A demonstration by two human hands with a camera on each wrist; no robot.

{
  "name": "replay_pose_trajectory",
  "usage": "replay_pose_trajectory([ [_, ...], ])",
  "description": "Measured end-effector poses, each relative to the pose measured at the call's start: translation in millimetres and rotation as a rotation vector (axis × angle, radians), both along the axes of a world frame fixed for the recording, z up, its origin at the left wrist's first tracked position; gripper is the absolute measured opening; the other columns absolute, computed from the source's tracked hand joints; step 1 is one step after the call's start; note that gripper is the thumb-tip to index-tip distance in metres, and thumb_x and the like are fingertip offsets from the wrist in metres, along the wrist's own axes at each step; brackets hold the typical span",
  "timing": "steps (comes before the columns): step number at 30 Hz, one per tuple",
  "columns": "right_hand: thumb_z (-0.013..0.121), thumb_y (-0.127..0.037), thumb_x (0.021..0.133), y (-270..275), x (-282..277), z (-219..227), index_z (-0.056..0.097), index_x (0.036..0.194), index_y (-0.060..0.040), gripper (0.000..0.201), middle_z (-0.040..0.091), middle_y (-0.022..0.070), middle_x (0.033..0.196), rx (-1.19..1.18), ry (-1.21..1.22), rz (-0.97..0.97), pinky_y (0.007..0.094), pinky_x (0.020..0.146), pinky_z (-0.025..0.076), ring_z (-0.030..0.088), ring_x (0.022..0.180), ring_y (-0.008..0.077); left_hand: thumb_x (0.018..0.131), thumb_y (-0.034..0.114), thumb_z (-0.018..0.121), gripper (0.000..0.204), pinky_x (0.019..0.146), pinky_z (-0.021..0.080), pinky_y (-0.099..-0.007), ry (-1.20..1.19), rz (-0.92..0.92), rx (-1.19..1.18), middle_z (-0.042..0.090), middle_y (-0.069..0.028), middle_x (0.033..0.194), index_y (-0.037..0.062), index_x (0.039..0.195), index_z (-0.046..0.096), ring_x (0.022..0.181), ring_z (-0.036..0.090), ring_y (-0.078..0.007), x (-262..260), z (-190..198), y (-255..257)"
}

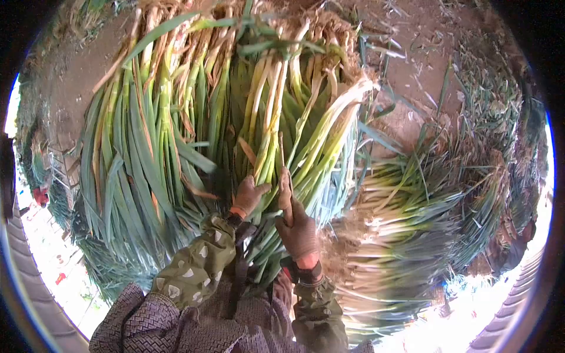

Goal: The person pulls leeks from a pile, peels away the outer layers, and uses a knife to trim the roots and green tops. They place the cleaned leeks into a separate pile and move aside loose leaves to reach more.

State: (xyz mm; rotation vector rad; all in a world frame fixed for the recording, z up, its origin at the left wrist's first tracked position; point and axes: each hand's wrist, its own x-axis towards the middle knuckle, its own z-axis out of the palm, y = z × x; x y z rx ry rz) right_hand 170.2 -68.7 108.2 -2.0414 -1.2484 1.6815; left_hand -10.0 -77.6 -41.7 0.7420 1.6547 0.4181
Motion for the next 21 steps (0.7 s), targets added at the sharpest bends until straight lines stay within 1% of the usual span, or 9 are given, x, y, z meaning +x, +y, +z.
replay_pose_trajectory([
  [2,0.070,-0.011,0.082,-17.9,2.4,5.5,0.056,0.132,-0.0012,0.052,0.070,0.0217,0.095,-0.054,-0.017,0.013,0.0365,0.078,0.054,0.070,0.085,0.0249,0.081,0.026,0.076,0.055,0.085,0.050,-0.0386,0.004,-0.046,-0.062,0.070,-0.0178,0.102,-0.0044,0.123,0.059,0.096,0.067,-0.0299,-18.6,-21.3,-44.8],
  [9,0.066,-0.008,0.079,-52.2,15.6,2.3,0.062,0.106,0.0032,0.030,0.050,0.0082,0.069,-0.006,-0.042,-0.116,0.0327,0.060,0.044,0.047,0.064,0.0137,0.084,0.010,0.074,0.040,0.073,0.054,-0.0259,-0.245,0.411,0.117,0.067,-0.0038,0.104,0.0026,0.122,0.060,0.085,0.065,-0.0116,-64.5,58.0,-54.4],
  [11,0.066,-0.008,0.079,-48.5,16.3,1.4,0.062,0.102,0.0033,0.026,0.049,0.0071,0.069,0.029,-0.057,-0.135,0.0318,0.060,0.044,0.046,0.065,0.0127,0.085,0.011,0.075,0.039,0.070,0.054,-0.0251,-0.232,0.489,0.289,0.067,-0.0041,0.105,0.0022,0.121,0.061,0.082,0.065,-0.0103,-54.2,81.5,-24.0],
  [13,0.066,-0.006,0.080,-40.9,18.5,4.0,0.061,0.098,0.0031,0.020,0.049,0.0027,0.070,0.029,-0.025,-0.179,0.0293,0.059,0.042,0.045,0.066,0.0105,0.086,0.024,0.079,0.061,0.097,0.047,-0.0343,-0.102,0.349,0.355,0.060,-0.0062,0.122,0.0019,0.135,0.049,0.111,0.058,-0.0185,-63.9,95.3,10.2],
  [14,0.066,-0.005,0.081,-36.5,19.3,3.9,0.061,0.098,0.0030,0.020,0.049,0.0012,0.070,0.070,-0.012,-0.201,0.0288,0.058,0.041,0.044,0.066,0.0100,0.086,0.027,0.079,0.063,0.098,0.045,-0.0343,-0.085,0.327,0.452,0.060,-0.0063,0.124,0.0018,0.136,0.049,0.111,0.057,-0.0186,-63.4,117.4,43.7],
  [15,0.066,-0.005,0.081,-35.3,21.6,5.3,0.061,0.099,0.0029,0.020,0.049,-0.0003,0.070,0.104,-0.003,-0.223,0.0283,0.058,0.041,0.043,0.066,0.0095,0.091,0.019,0.072,0.042,0.087,0.049,-0.0294,0.077,0.300,0.682,0.067,-0.0041,0.106,0.0005,0.126,0.059,0.094,0.061,-0.0140,-65.2,128.5,75.2],
  [16,0.066,-0.005,0.082,-37.6,31.2,0.2,0.061,0.122,0.0011,0.041,0.064,0.0077,0.078,0.110,-0.025,-0.166,0.0309,0.066,0.052,0.060,0.071,0.0129,0.092,0.024,0.071,0.046,0.086,0.049,-0.0291,0.108,0.361,0.670,0.067,-0.0050,0.107,0.0013,0.130,0.058,0.094,0.061,-0.0135,-64.2,160.1,108.4],
  [19,0.065,-0.004,0.083,-18.9,30.5,19.2,0.062,0.118,0.0038,0.036,0.057,0.0026,0.071,0.107,0.084,-0.347,0.0281,0.060,0.047,0.053,0.065,0.0096,0.094,0.031,0.067,0.039,0.081,0.054,-0.0306,0.034,0.258,0.688,0.068,-0.0085,0.102,0.0012,0.118,0.062,0.095,0.068,-0.0162,-94.7,234.8,201.4],
  [21,0.065,-0.004,0.083,-19.8,33.8,23.9,0.061,0.114,0.0051,0.032,0.052,-0.0014,0.069,0.126,0.048,-0.329,0.0263,0.058,0.043,0.047,0.063,0.0072,0.092,0.036,0.070,0.045,0.081,0.053,-0.0307,-0.066,0.151,0.595,0.069,-0.0061,0.101,0.0012,0.119,0.063,0.092,0.066,-0.0143,-95.6,246.4,220.8],
])
